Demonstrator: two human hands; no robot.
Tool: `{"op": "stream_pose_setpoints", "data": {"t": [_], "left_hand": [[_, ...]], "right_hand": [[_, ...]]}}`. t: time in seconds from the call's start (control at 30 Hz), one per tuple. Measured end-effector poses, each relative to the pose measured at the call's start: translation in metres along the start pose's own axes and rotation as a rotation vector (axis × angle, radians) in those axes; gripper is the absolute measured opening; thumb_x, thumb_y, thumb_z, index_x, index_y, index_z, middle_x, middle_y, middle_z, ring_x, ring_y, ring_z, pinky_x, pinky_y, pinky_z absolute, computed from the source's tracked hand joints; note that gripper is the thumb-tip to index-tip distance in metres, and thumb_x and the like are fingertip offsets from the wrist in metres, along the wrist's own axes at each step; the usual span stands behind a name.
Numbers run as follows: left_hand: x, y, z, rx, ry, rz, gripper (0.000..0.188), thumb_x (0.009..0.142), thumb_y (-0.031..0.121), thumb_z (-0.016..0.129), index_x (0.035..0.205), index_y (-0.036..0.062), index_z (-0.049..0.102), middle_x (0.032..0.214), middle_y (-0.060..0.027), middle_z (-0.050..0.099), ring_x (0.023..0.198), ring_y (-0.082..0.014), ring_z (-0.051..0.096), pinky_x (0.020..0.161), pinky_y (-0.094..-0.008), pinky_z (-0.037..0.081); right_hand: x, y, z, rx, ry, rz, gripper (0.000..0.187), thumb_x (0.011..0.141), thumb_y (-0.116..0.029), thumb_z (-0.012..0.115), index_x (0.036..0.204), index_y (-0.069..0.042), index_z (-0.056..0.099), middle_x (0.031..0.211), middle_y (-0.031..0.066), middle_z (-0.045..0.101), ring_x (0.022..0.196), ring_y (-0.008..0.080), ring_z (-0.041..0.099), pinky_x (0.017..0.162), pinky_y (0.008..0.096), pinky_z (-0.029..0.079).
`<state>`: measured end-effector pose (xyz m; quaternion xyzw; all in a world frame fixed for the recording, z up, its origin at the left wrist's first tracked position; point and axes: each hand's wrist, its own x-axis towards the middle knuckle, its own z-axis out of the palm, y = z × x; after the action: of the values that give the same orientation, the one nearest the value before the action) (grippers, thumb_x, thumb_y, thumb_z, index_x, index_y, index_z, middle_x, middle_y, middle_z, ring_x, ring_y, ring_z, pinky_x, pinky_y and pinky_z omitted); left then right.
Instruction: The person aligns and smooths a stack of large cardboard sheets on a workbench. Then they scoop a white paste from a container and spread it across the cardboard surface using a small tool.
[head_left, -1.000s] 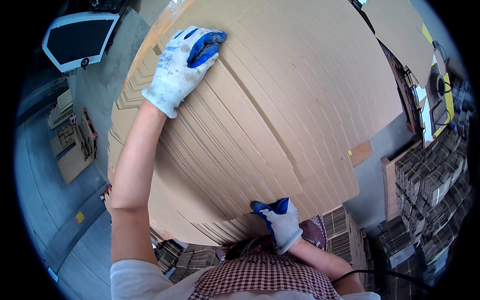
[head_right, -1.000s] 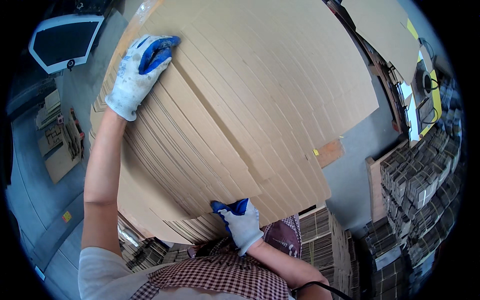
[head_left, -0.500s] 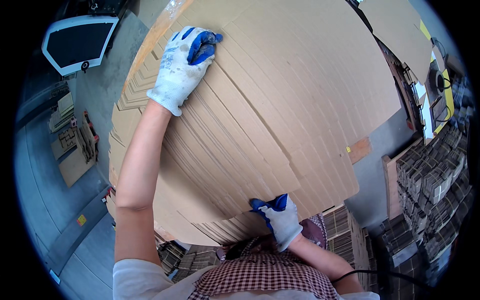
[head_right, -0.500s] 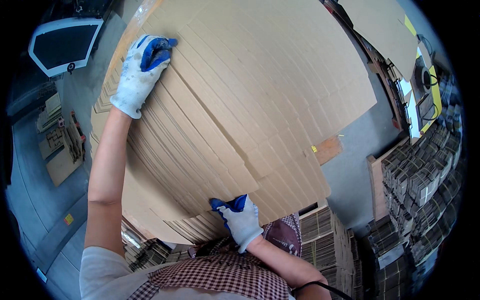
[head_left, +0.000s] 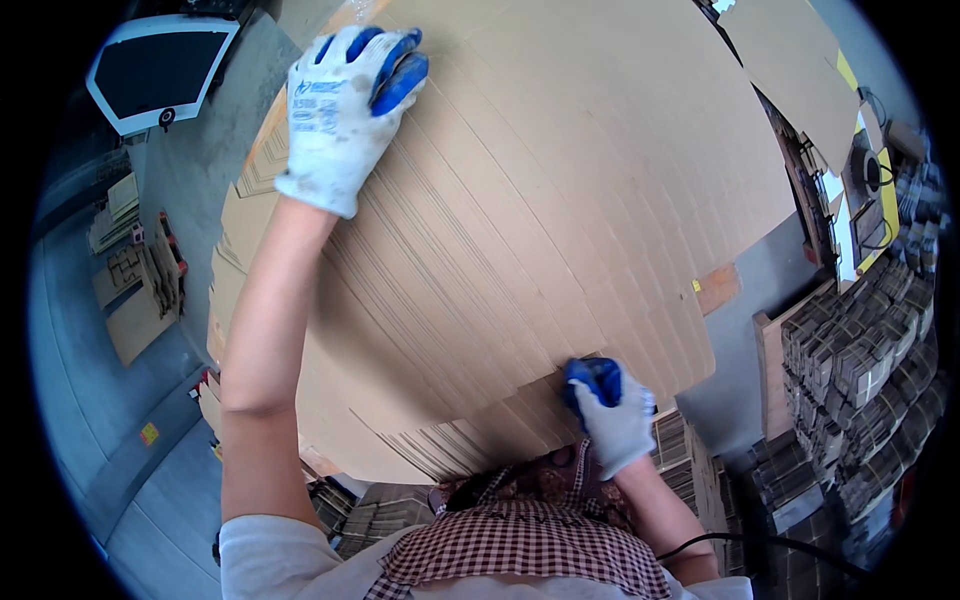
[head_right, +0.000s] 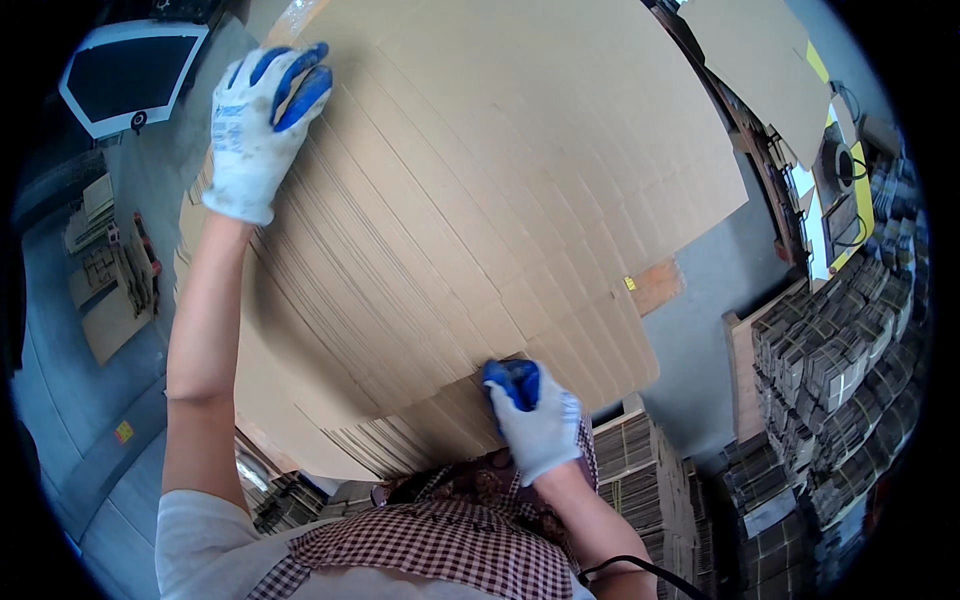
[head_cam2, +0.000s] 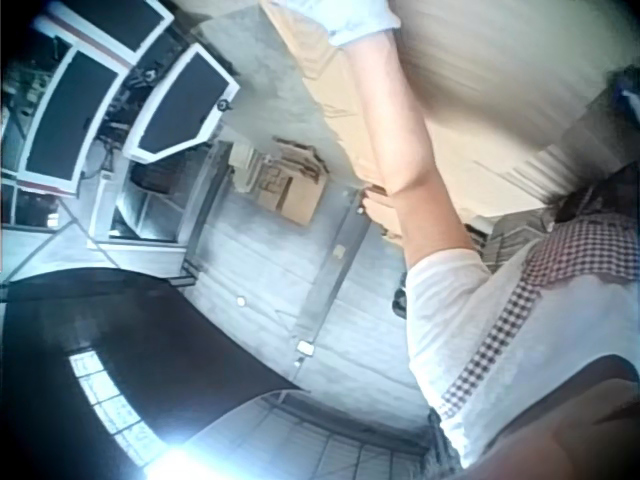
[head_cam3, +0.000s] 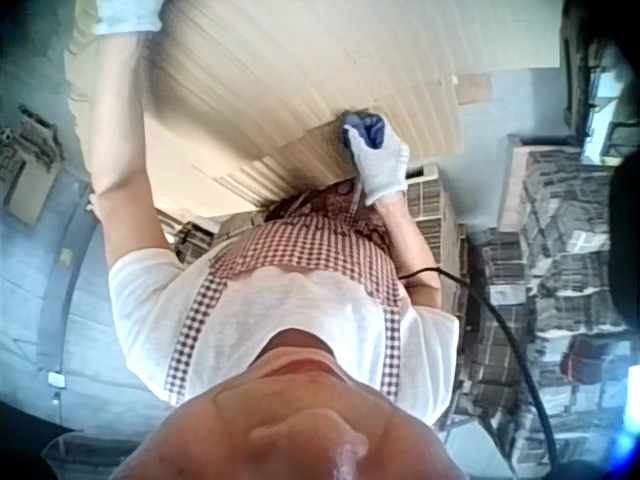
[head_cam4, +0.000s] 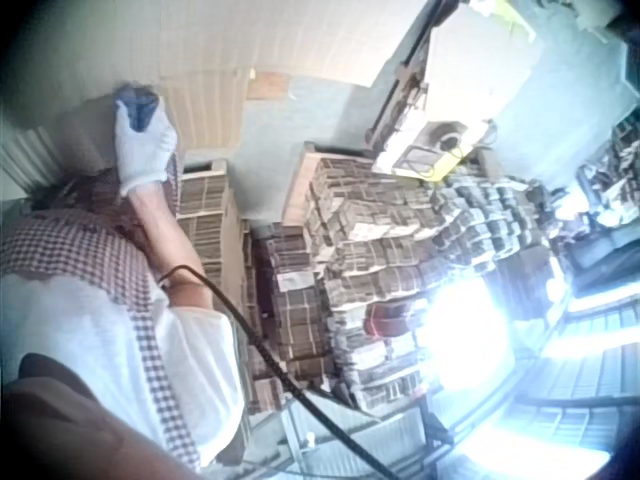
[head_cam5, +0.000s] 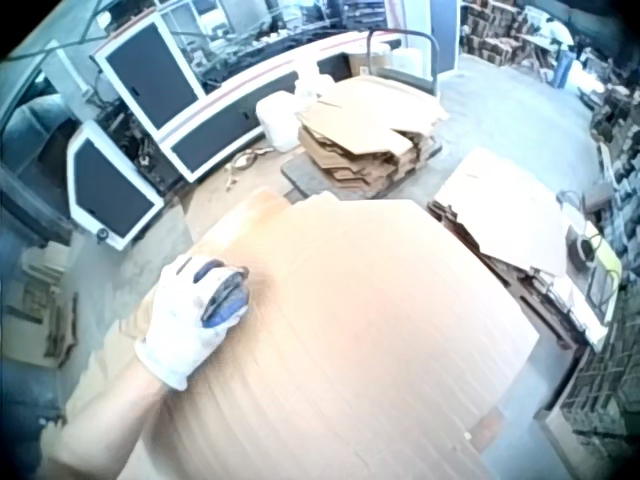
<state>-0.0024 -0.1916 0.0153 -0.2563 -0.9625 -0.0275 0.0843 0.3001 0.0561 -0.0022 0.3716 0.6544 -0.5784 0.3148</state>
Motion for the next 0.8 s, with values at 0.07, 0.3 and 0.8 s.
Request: {"op": "stream_pose_setpoints", "data": {"t": [0.07, 0.3, 0.8], "left_hand": [[-0.008, 0.003, -0.015, -0.279, -0.254, -0.164, 0.044, 0.089, 0.029, 0.077, 0.13, 0.0167, 0.068, 0.134, -0.0106, 0.064, 0.13, -0.0326, 0.055, 0.116, -0.0455, 0.039], [-0.056, -0.015, 0.002, -0.142, -0.241, 0.179, 0.046, 0.095, 0.028, 0.068, 0.14, 0.0188, 0.063, 0.15, -0.0079, 0.055, 0.142, -0.0335, 0.045, 0.121, -0.0464, 0.032], [-0.062, -0.024, 0.009, -0.201, -0.203, 0.012, 0.049, 0.096, 0.025, 0.064, 0.145, 0.0188, 0.06, 0.153, -0.0091, 0.052, 0.143, -0.0348, 0.043, 0.123, -0.0457, 0.03]], "right_hand": [[0.001, 0.005, -0.014, -0.043, 0.11, -0.091, 0.023, 0.089, -0.014, 0.078, 0.106, 0.0, 0.071, 0.077, 0.0087, 0.071, 0.065, 0.0111, 0.064, 0.063, 0.028, 0.053], [-0.027, -0.009, -0.011, -0.309, 0.094, -0.512, 0.043, 0.085, -0.008, 0.075, 0.127, -0.002, 0.065, 0.118, 0.018, 0.072, 0.106, 0.0357, 0.071, 0.092, 0.04, 0.056], [0.0, -0.028, 0.024, 0.106, 0.043, -0.176, 0.043, 0.087, 0.001, 0.072, 0.129, 0.0, 0.062, 0.117, 0.0154, 0.064, 0.101, 0.0265, 0.069, 0.09, 0.0335, 0.054]]}}
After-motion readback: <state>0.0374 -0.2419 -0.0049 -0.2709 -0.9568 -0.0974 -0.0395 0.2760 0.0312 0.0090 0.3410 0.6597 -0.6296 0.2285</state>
